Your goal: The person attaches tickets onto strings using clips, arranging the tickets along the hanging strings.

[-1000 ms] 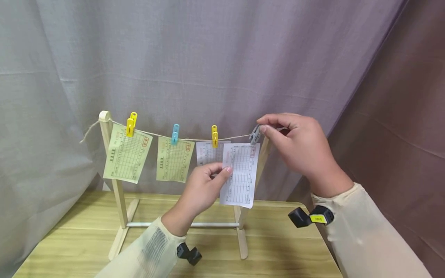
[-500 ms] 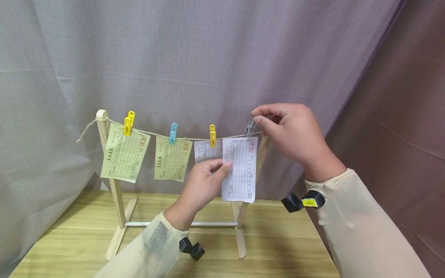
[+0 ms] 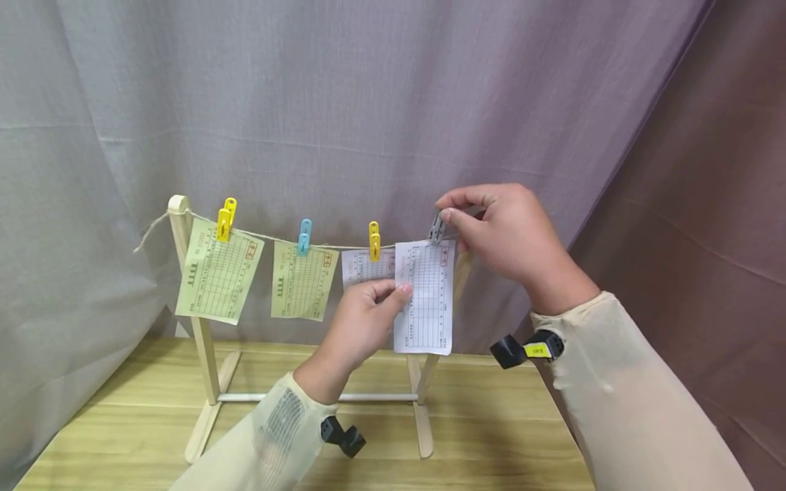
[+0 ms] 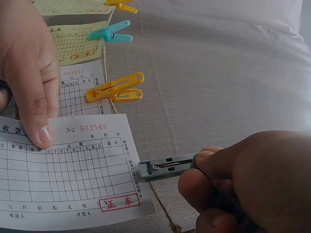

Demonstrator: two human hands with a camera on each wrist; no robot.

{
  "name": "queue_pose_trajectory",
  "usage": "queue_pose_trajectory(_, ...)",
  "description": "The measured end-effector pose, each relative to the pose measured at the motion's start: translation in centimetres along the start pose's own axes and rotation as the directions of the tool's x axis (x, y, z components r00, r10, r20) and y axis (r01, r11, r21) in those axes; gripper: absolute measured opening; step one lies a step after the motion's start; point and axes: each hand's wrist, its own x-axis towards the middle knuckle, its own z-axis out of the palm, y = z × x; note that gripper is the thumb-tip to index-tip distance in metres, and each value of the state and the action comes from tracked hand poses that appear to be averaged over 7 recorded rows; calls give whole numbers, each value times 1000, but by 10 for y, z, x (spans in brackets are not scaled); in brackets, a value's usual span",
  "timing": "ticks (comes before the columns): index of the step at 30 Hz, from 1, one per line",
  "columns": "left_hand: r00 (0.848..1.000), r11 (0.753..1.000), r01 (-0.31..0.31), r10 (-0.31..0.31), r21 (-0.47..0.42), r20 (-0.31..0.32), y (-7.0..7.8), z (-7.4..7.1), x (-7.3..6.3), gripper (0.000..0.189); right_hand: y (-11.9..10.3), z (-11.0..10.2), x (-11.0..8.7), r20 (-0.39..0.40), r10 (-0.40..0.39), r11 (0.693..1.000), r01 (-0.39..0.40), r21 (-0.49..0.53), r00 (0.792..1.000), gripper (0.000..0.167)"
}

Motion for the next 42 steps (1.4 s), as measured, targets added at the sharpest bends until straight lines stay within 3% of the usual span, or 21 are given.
queue_pose_trajectory(23,1000,1000,5,-5,21,17,-10,-2,-1,32,8,20,-7,105,32,999,-33,10,994,20)
queue_pose_trajectory(34,1000,998,8,-9,62,14,-16,-5,-1,32,14,22,-9,220,45,998,-54,33,975,33)
queue_pose_trajectory(42,1000,994,-5,3,106,20,-20,-8,1,29,19,23,-11,254,29,999,-36,24,967,39)
